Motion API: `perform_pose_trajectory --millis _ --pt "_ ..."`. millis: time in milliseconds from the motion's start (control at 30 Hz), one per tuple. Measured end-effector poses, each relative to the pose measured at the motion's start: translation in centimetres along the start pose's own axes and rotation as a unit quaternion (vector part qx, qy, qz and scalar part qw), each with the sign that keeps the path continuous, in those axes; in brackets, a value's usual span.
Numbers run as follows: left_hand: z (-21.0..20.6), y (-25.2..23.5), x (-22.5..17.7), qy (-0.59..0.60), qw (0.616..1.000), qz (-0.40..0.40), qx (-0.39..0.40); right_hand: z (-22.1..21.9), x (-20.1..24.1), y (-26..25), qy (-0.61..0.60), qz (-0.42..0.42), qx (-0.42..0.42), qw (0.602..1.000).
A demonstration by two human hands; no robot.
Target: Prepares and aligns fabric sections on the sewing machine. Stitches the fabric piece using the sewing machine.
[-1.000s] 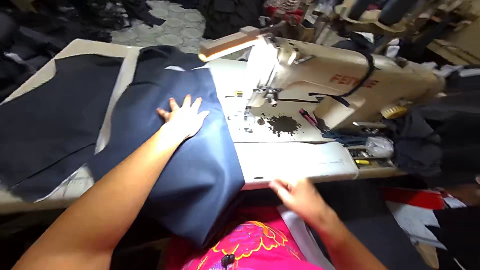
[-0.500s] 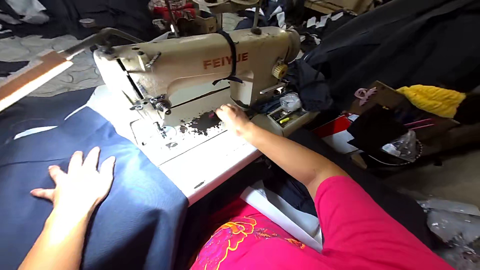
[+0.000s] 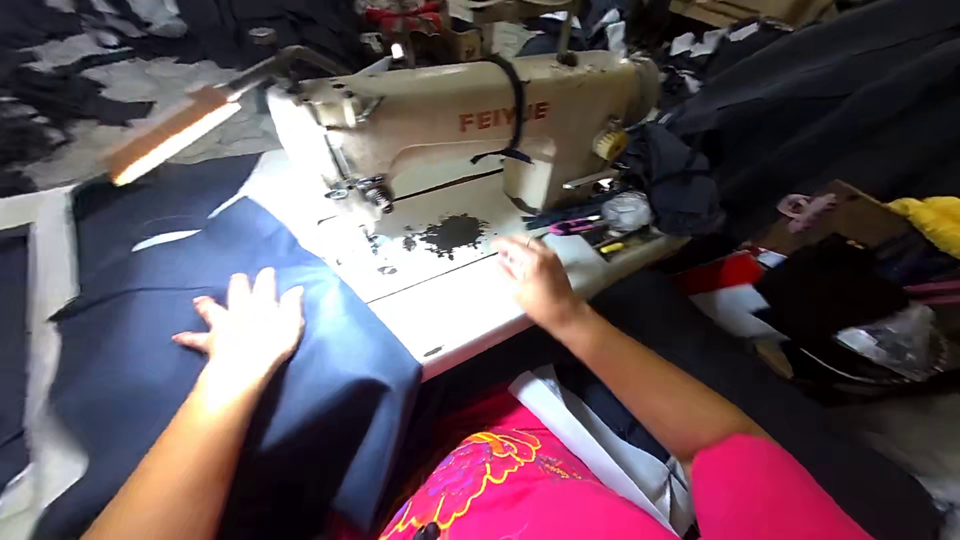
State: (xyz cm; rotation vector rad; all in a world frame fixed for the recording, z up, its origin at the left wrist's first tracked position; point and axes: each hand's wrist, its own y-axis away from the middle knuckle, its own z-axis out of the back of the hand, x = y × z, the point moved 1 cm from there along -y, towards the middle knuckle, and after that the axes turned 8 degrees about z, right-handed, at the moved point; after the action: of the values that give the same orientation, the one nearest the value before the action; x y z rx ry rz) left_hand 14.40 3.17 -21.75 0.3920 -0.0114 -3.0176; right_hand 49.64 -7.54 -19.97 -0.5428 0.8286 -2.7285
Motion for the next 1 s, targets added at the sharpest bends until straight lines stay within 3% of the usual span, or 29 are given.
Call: perform_pose_trajectory --millis 100,233,367,500,567,633,667,700,733,767,833,1000 --pt "2.5 1.5 -1.5 -0.026 0.999 -0.034 -0.006 -3.4 7.9 3.7 -0.110 0.131 0.028 0.985" --pt "4.1 -2.1 0.8 -0.011 0.997 -0.082 0.007 -6.6 12.1 6.0 -0.106 0.225 0.084 0.965" --pt "3.9 -3.6 3.7 -0.002 0.997 -0.062 0.041 -6.3 11.2 6.0 -0.095 0.201 0.090 0.971" --pt "3.6 -1.2 2.9 0.004 0.997 -0.070 0.017 -5.3 8.4 8.1 -0.164 0.107 -0.018 0.980" --pt "2.6 -0.4 3.1 0.018 0.999 -0.050 -0.007 -5.5 7.1 10.0 -0.153 0.047 -0.002 0.987" --pt "1.4 -0.4 3.5 -0.002 1.000 -0.007 0.001 -5.8 6.7 11.8 -0.100 0.017 0.086 0.991" --pt "0.9 -0.4 3.5 -0.007 1.000 0.008 0.001 -5.8 7.0 12.3 -0.058 -0.004 0.170 0.984" --pt "0.6 -0.5 3.5 -0.010 1.000 0.017 0.001 -5.6 7.6 12.4 -0.027 -0.055 0.297 0.953" --pt "0.5 -0.5 3.5 -0.012 1.000 0.021 0.001 -5.7 7.9 12.0 -0.010 -0.125 0.439 0.890" --pt "0.5 -0.5 3.4 -0.017 1.000 0.024 0.002 -6.2 7.7 12.0 -0.003 -0.169 0.517 0.839" --pt "0.6 -0.5 3.4 -0.020 1.000 0.024 0.002 -7.1 7.0 12.2 0.011 -0.194 0.561 0.804" --pt "0.5 -0.3 3.3 -0.022 1.000 0.020 -0.003 -5.9 6.7 11.2 0.025 -0.163 0.601 0.782"
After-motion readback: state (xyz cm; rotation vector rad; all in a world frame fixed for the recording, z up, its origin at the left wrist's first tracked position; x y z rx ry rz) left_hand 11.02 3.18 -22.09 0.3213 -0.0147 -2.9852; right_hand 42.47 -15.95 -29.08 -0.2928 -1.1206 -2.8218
